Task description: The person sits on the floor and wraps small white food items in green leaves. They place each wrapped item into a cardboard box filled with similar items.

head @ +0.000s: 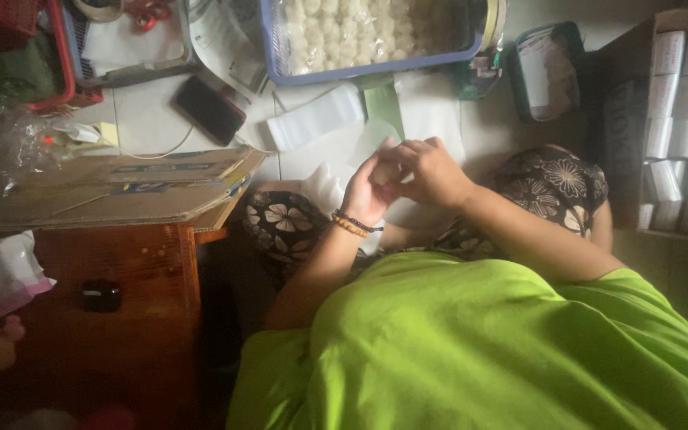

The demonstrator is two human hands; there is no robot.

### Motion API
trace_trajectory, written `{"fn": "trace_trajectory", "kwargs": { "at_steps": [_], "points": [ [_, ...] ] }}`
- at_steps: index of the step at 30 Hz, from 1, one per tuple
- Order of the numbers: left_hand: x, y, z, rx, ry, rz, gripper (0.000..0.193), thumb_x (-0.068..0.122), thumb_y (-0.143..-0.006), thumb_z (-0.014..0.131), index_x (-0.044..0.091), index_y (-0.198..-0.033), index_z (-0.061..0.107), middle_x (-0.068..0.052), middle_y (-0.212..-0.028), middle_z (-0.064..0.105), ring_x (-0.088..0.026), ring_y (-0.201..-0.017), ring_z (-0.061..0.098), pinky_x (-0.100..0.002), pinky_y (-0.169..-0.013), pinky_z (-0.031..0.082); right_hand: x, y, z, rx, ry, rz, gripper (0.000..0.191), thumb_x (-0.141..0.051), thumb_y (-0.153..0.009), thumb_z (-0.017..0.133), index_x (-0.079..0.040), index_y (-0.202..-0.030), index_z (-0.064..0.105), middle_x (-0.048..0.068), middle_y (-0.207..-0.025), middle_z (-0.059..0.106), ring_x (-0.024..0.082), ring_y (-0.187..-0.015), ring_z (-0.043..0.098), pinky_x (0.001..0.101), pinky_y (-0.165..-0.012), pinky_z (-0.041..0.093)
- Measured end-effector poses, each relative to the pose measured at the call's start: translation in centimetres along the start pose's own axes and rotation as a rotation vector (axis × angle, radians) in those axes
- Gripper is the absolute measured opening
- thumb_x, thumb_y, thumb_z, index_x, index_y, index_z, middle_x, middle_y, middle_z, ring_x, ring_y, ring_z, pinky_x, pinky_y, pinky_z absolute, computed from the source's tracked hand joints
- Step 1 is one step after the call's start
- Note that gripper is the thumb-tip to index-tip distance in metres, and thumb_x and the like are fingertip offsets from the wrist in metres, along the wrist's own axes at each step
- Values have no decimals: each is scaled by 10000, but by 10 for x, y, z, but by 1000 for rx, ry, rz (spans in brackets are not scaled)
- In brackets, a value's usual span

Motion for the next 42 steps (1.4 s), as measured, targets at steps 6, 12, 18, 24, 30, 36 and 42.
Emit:
{"fn": "trace_trajectory", "kwargs": {
  "at_steps": [6, 12, 18, 24, 30, 36, 42],
  "points": [
    [20, -1, -14, 62, -262, -12, 439, 245, -1105, 496, 12, -1472, 552, -59, -1334, 676, -223, -1208, 608, -382, -1075, 463, 21, 4, -8, 18, -523, 103, 464, -307, -799, 804, -129, -1212, 689, 31, -1054, 695, 226, -920, 633, 380, -875, 504],
    [17, -6, -9, -37, -244, -104, 454, 328, -1079, 509, 8, -1396, 564, -130, -1218, 688, -265, -1134, 643, -421, -1037, 518, -7, 9, -24, 167, 336, -190, 496, -406, -791, 808, -102, -1176, 731, 92, -1229, 640, 302, -1157, 553, 559, -1046, 356],
    [12, -10, -17, 75, -288, -144, 502, 370, -994, 636, 64, -1382, 554, -84, -1233, 647, -232, -1190, 630, -488, -1008, 537, -12, 12, -5, 63, 257, -229, 1178, -687, -722, 803, 22, -1530, 320, 260, -1518, 354, 443, -1410, 329, 725, -1139, 170],
    [18, -21, -28, 129, -222, -115, 525, 285, -977, 660, 152, -1461, 506, -85, -1267, 657, -230, -1176, 638, -460, -1003, 538, 13, 36, 16, 46, 119, -226, 1324, -749, -640, 758, -88, -1590, 117, 308, -1604, 205, 480, -1500, 204, 671, -1198, 156],
    [3, -12, -41, 144, -325, -193, 500, 204, -971, 648, 154, -1440, 486, -92, -1210, 662, -234, -1116, 658, -451, -856, 607, 134, 42, 98, 67, -1526, 575, 621, -410, -1001, 694, -25, -1452, 509, 136, -1336, 539, 256, -1152, 509, 413, -927, 428],
    [-12, -5, -43, 119, -436, -205, 426, 170, -968, 673, 57, -1360, 555, -110, -1148, 663, -248, -1060, 670, -457, -807, 630, 133, 34, 78, 66, -947, 480, 219, -84, -960, 732, 18, -1129, 636, 146, -1040, 703, 201, -914, 644, 351, -790, 530],
    [-5, -6, -44, 120, -241, -234, 353, 210, -984, 662, -3, -1244, 554, -115, -1200, 690, -275, -1102, 704, -467, -927, 615, 11, 44, -22, 246, -72, -203, 823, -370, -727, 807, -6, -1394, 492, 277, -1285, 567, 386, -1158, 559, 486, -977, 472]
  ]
}}
Point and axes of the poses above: each hand's wrist, its own y-axis away from the middle knuckle, its own z-axis out of the palm, x = y × z, the point moved 9 cm from there along -y, towards the middle knuckle
